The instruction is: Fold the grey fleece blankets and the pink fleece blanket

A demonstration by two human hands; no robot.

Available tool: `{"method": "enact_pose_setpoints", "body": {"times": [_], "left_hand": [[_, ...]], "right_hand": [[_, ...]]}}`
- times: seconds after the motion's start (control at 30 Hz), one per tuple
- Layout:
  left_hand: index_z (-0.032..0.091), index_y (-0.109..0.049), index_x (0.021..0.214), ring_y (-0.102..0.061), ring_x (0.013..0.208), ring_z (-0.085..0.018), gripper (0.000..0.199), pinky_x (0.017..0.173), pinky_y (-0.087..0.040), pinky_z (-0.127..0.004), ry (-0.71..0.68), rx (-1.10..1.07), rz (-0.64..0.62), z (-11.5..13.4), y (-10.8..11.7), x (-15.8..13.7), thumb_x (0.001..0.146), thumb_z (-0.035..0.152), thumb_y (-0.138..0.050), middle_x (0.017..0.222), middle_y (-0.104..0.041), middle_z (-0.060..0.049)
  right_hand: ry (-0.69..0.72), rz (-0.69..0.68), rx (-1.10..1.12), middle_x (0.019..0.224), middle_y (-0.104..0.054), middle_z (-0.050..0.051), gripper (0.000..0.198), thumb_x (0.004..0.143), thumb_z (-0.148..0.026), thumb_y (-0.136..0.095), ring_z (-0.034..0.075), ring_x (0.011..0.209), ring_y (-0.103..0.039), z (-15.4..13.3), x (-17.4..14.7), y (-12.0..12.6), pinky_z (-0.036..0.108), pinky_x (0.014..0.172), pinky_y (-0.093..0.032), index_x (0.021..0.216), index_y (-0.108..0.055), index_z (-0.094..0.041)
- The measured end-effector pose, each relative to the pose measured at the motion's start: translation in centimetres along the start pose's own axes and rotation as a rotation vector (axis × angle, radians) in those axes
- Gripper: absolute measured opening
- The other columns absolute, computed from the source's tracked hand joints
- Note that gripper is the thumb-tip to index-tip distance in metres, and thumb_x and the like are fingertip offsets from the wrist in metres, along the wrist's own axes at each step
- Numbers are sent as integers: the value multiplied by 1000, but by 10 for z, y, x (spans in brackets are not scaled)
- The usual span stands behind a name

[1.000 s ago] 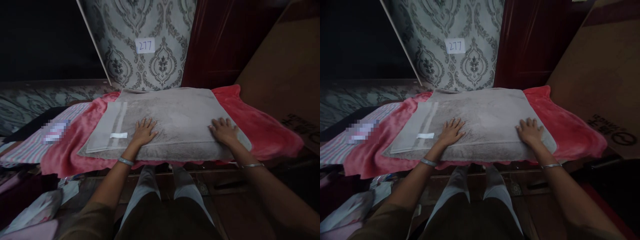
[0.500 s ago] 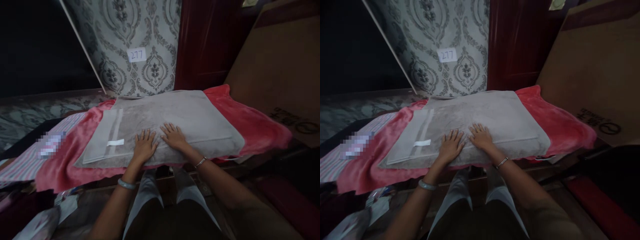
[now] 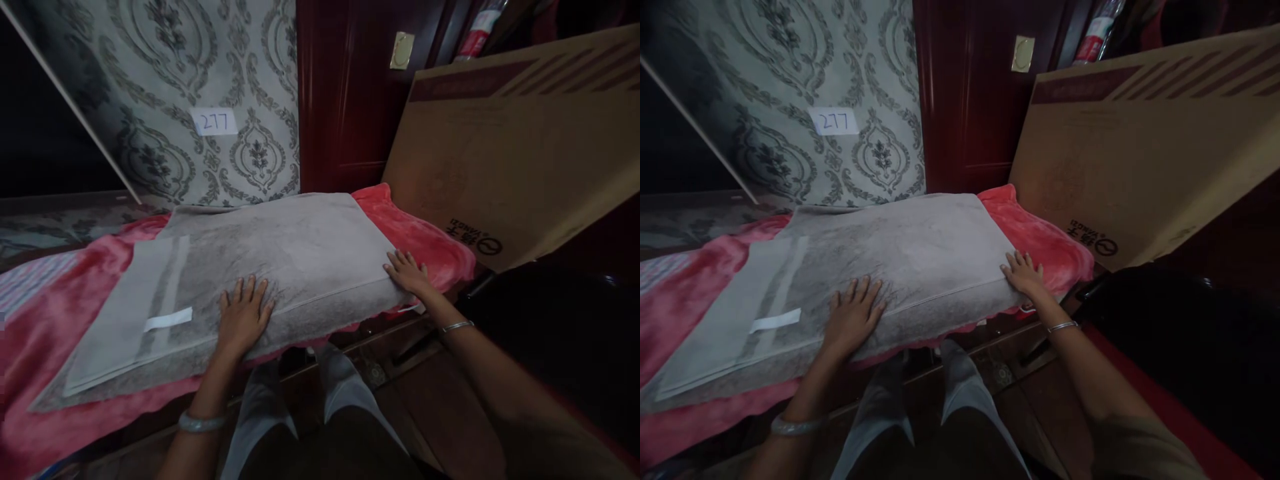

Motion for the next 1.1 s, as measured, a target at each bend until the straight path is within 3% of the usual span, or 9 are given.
{"method": "enact_pose_setpoints", "body": {"times": [0.07,0.17,0.3,0.4,0.67,0.8,0.9,1.0,1.1], "left_hand": [[25,-38,157,-22,155,-36,60,121,-20,-64,8,-11,-2,1,1,-1,102,48,-33,167,-28,-10],[26,-38,158,-21,155,-36,61,122,-19,-64,4,-31,8,3,2,-3,102,50,-32,167,-27,-9],[26,-37,158,-21,155,-34,61,122,-19,-64,2,-54,-4,4,2,-6,102,51,-31,167,-27,-9],[29,-37,158,-21,155,-34,60,122,-19,-64,0,-68,1,4,0,-8,102,51,-32,167,-28,-7],[27,-39,156,-26,154,-26,55,124,-20,-58,-54,-189,7,-7,17,-15,104,45,-34,166,-32,-7],[23,-44,153,-30,153,-23,52,125,-18,-55,223,-128,130,-65,38,-23,105,34,-28,164,-36,-11],[18,-39,156,-26,154,-31,59,123,-21,-60,481,-38,99,-113,31,-38,103,42,-34,165,-31,-16],[20,-36,158,-21,154,-38,65,120,-22,-66,541,13,32,-136,12,-50,101,51,-36,166,-27,-17],[25,-36,158,-20,154,-40,65,118,-22,-68,529,34,33,-137,1,-53,100,54,-35,167,-26,-16]], "right_hand": [[19,107,25,167,-24,15,63,103,-46,-22,35,154,-19,-20,-5,7,67,114,-30,159,-34,-20],[251,190,74,166,-26,15,61,103,-42,-26,34,153,-21,-84,-14,14,65,115,-30,160,-32,-21],[547,66,125,168,-23,10,58,104,-43,-30,34,153,-21,-178,-29,11,63,116,-28,160,-32,-27],[620,0,101,168,-21,9,59,104,-46,-31,32,154,-19,-217,-39,1,61,119,-25,160,-32,-27],[620,50,81,168,-24,5,59,104,-49,-25,30,154,-20,-218,-40,-29,61,120,-22,159,-35,-30],[634,68,85,167,-26,4,60,103,-51,-23,30,154,-21,-220,-40,-34,60,120,-22,159,-36,-31],[623,59,80,168,-25,5,61,103,-50,-23,31,154,-20,-219,-41,-35,60,121,-21,159,-34,-29],[625,44,84,168,-24,5,61,103,-50,-23,31,154,-19,-217,-38,-33,61,120,-21,159,-34,-30],[572,-23,101,168,-25,6,59,103,-48,-25,32,154,-20,-224,-37,-25,63,119,-23,159,-35,-29]]}}
Point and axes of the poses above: each hand's wrist, its own x-axis towards the middle knuckle, its own y-axis out of the back of the hand, z = x × y, the point moved 2 cm from there along x, towards the middle knuckle
